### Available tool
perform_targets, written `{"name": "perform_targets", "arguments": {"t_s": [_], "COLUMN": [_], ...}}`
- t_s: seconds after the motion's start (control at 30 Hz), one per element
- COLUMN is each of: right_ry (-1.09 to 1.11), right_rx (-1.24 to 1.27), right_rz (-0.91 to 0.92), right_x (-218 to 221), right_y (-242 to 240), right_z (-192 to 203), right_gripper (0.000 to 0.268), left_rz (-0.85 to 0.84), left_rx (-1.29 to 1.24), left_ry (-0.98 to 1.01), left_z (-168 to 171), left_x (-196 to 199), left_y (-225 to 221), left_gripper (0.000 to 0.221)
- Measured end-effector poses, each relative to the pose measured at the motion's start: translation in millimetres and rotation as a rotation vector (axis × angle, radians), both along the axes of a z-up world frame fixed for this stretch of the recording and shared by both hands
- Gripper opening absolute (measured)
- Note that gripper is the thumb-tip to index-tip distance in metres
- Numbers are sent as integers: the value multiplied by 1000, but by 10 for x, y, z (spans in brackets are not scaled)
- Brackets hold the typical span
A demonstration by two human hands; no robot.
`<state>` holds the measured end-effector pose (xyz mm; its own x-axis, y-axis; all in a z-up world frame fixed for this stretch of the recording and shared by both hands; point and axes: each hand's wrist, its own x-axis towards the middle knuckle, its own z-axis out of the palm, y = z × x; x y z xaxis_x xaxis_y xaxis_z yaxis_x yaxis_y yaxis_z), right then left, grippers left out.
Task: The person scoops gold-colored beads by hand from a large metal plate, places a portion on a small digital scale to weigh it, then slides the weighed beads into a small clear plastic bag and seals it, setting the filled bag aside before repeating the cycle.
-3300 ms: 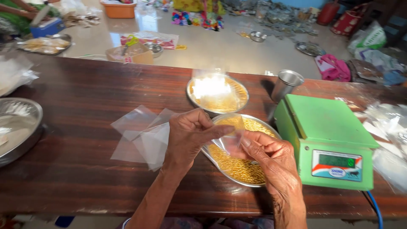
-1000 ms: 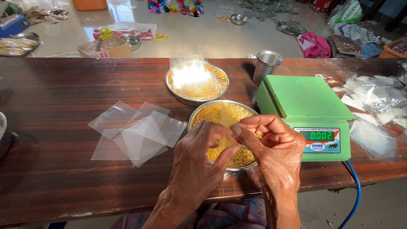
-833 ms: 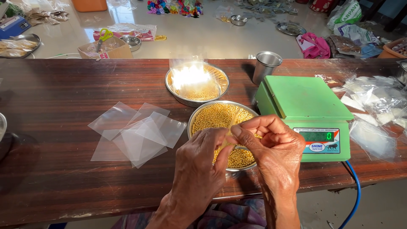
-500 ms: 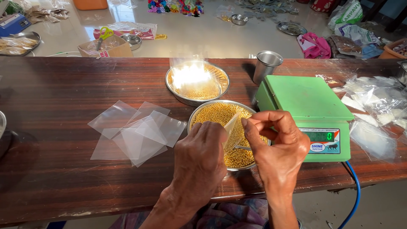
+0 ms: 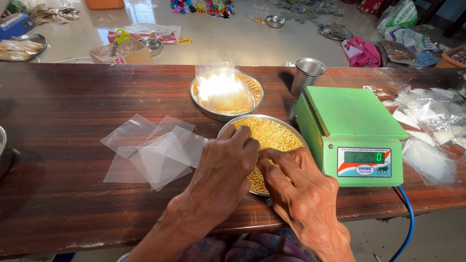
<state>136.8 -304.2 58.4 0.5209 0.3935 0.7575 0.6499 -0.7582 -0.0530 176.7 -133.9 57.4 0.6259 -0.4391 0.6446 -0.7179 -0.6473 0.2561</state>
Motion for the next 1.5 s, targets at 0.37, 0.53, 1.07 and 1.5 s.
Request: {"name": "perform_targets", "arguments": {"t_s": [0.37, 0.53, 1.07, 1.5], "right_ry": [-226, -244, 210, 122], "right_rx": [-287, -327, -534, -179], "right_rz": [60, 113, 41, 279], "right_x": [-75, -158, 150, 215], "right_y": [-123, -175, -101, -204], "right_z": [-119, -3, -193, -54], "right_gripper": [35, 28, 33, 24], "left_rz": [-85, -119, -95, -2], "left_rx": [210, 260, 355, 242], "left_ry": [-30, 24, 63, 169], "left_z": [168, 192, 122, -29], "left_x": [-8, 14, 119, 495], "left_y": [-44, -45, -44, 95], "left_gripper": [17, 14, 16, 54]}}
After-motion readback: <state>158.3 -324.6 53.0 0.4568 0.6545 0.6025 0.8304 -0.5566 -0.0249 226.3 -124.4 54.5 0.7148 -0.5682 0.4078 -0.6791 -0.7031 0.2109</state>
